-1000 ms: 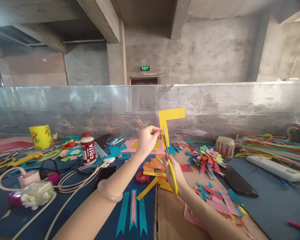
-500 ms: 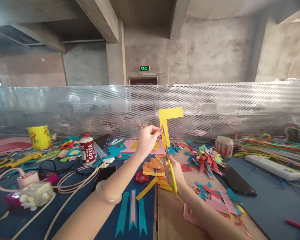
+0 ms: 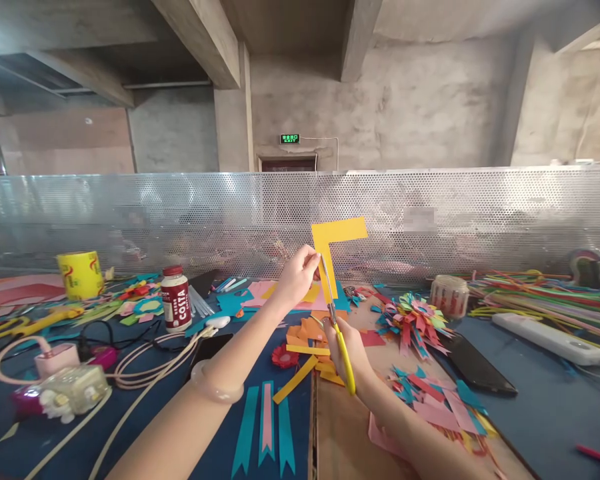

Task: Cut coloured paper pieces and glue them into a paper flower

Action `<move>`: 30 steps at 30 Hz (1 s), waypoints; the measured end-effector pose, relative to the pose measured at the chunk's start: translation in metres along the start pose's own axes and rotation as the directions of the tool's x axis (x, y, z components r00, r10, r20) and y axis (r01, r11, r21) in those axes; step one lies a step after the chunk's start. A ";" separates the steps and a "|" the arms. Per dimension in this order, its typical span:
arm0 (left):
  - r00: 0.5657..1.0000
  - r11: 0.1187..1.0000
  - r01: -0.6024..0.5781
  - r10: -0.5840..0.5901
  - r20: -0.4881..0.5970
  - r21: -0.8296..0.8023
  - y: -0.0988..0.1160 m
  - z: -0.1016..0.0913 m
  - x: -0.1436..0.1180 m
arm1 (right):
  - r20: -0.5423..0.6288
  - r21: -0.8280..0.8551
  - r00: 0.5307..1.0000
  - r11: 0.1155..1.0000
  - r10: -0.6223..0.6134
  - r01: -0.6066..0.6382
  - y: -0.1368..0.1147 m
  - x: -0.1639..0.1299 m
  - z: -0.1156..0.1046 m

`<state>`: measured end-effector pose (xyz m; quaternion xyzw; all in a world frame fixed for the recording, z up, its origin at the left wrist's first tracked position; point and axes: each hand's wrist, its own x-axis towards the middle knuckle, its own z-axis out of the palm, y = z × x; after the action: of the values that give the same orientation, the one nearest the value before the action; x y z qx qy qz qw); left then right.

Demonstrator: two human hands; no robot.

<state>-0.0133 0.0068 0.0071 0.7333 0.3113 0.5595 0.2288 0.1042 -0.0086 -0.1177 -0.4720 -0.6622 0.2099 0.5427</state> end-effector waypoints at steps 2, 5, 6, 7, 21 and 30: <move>1.000 1.000 0.001 -0.001 -0.004 0.001 -0.003 0.001 0.000 | 0.016 0.016 1.000 1.000 0.021 -0.021 0.000 -0.001 0.002; 1.000 1.000 0.009 -0.009 -0.013 0.026 -0.003 0.003 -0.001 | 0.045 0.041 0.998 0.998 0.047 -0.049 -0.001 -0.002 0.004; 1.000 0.999 0.014 -0.013 -0.011 0.038 -0.002 0.003 -0.001 | 0.053 0.047 0.997 0.997 0.054 -0.056 -0.002 -0.003 0.003; 1.000 0.999 0.018 -0.018 -0.007 0.045 -0.001 0.004 -0.002 | 0.057 0.051 0.997 0.997 0.059 -0.062 -0.002 -0.003 0.003; 0.999 0.999 0.031 -0.030 0.026 -0.028 0.003 0.011 -0.007 | -0.002 0.029 1.000 0.999 0.017 -0.017 -0.005 -0.001 0.001; 0.998 0.998 0.027 -0.024 0.059 -0.048 0.004 0.012 -0.007 | -0.082 -0.002 0.996 1.000 -0.030 0.030 -0.009 0.001 -0.002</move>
<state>-0.0025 -0.0010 0.0022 0.7395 0.2998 0.5424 0.2628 0.1024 -0.0121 -0.1094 -0.4702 -0.6466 0.1821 0.5724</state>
